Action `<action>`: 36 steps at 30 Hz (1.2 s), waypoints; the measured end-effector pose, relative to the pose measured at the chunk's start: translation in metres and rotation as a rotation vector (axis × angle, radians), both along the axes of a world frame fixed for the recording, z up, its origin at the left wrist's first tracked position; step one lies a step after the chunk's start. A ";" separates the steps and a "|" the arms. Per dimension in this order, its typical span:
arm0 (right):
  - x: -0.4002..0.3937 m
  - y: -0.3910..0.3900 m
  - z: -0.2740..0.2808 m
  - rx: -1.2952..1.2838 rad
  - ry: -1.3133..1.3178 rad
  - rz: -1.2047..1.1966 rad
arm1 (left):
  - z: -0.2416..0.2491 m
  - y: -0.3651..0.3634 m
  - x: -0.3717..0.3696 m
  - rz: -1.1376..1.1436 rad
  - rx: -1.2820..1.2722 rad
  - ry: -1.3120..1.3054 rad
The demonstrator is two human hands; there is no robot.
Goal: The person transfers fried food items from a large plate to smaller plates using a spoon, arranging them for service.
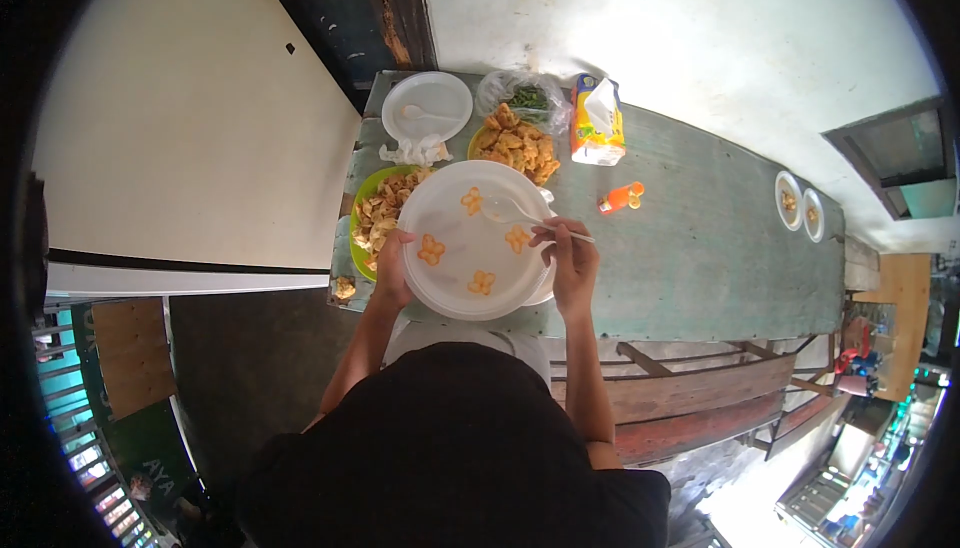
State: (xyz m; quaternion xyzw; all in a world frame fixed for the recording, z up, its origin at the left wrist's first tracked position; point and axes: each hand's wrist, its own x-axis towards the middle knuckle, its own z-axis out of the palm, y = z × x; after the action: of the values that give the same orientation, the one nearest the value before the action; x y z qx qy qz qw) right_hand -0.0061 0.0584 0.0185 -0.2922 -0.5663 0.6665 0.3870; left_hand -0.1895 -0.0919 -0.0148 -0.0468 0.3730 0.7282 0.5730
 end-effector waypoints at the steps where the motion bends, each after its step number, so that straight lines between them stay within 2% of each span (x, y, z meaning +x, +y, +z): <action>1: 0.002 0.002 -0.001 -0.001 0.002 0.003 | -0.001 0.000 -0.001 0.003 -0.001 0.002; 4: 0.012 0.013 -0.002 -0.054 0.054 -0.033 | -0.002 0.002 -0.004 0.005 -0.023 0.021; 8: 0.017 0.031 0.002 -0.022 0.049 -0.077 | 0.018 0.010 -0.019 -0.133 -0.065 0.026; 12: 0.017 0.040 0.009 0.066 -0.014 0.050 | 0.018 0.018 -0.042 -0.288 0.011 0.012; 16: 0.015 0.041 0.012 0.154 -0.037 0.113 | 0.018 0.025 -0.049 -0.291 -0.001 0.007; 18: 0.013 0.040 0.011 0.157 -0.024 0.117 | 0.022 0.027 -0.050 -0.315 -0.034 0.082; 36: 0.017 0.040 0.010 0.215 -0.011 0.102 | 0.025 0.034 -0.048 -0.344 -0.024 0.057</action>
State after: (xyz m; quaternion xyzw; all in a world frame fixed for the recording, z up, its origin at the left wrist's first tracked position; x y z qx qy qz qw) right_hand 0.0110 0.0985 0.0282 -0.2234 -0.6506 0.6193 0.3784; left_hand -0.2379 -0.0577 0.0106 0.0317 0.4004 0.6159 0.6777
